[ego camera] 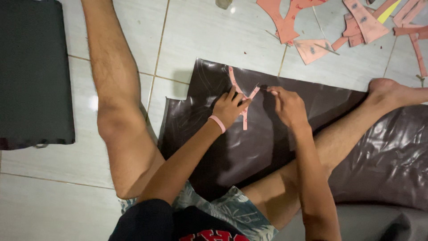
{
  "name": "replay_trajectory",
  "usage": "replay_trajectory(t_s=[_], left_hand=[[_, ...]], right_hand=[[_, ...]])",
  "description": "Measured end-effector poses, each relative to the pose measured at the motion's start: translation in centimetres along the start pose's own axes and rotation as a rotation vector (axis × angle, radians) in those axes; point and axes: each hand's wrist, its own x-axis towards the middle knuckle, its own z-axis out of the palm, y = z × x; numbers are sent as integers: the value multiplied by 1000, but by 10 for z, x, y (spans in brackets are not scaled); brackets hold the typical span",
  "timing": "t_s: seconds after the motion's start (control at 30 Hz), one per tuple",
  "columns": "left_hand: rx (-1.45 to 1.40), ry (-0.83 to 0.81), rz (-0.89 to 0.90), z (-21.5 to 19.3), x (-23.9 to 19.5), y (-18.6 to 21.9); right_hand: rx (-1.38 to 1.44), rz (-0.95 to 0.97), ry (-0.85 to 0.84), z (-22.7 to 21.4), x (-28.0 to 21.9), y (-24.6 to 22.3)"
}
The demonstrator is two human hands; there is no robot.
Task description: The person sits on the floor and uses a pink paper template to trace a branching pattern onto a large dark sheet of material. They repeatedly reposition the template and trace its outline with a white marking tool.
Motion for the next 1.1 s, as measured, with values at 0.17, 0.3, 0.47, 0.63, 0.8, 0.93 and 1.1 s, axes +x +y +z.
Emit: replay_trajectory(t_s=[0.17, 0.3, 0.47, 0.63, 0.8, 0.93, 1.1], left_hand=[[-72, 109, 37, 10, -5, -10], [-76, 194, 33, 11, -4, -10], [-158, 94, 52, 1, -5, -14], [-163, 0, 72, -7, -2, -18], [-230, 60, 62, -6, -5, -19], [-174, -35, 52, -1, 0, -20], [-116, 4, 39, 3, 2, -18]], right_hand=[[-110, -141, -64, 25, -41, -21], [-63, -224, -107, 30, -106, -44], [264, -56, -76, 34, -129, -55], [351, -264, -207, 64, -105, -87], [314, -214, -188, 59, -95, -101], [328, -251, -208, 54, -94, -99], [290, -243, -200, 58, -93, -101]])
